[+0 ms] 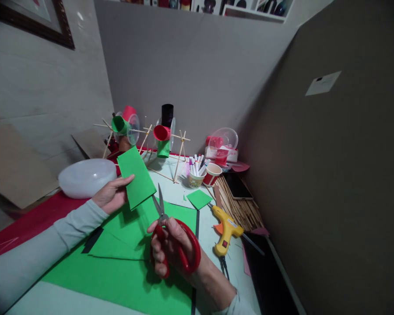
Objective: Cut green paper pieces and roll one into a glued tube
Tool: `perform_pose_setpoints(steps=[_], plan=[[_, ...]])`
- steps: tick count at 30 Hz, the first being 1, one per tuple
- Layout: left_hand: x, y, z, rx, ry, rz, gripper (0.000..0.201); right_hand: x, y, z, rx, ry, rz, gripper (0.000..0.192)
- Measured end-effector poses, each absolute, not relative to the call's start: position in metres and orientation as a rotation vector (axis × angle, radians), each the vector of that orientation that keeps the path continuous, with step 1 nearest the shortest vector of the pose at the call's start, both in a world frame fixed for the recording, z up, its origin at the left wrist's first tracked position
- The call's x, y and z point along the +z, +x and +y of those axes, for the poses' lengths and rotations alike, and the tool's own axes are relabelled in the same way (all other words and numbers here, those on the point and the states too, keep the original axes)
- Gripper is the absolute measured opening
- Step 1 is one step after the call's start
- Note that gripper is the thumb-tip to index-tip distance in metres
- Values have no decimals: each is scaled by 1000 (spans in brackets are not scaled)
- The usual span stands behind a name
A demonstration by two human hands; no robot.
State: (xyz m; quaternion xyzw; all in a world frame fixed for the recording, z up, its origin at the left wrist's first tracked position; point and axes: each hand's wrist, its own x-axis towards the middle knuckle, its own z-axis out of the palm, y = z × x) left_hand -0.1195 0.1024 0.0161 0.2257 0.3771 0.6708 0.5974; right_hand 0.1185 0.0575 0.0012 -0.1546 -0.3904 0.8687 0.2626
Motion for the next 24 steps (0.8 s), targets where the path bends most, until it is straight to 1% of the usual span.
perform_pose_setpoints(steps=[7, 15, 21, 24], plan=[[2, -117, 103, 1436, 632, 913, 9, 0, 115, 58, 2331, -422, -1000, 57], [-16, -129, 112, 1338, 715, 994, 11, -3, 112, 55, 2293, -393, -935, 51], [-15, -128, 112, 1329, 733, 1004, 12, -2, 114, 56, 2291, -501, -942, 45], [-15, -128, 112, 1329, 729, 1000, 10, 2, 115, 55, 2295, -583, -989, 46]])
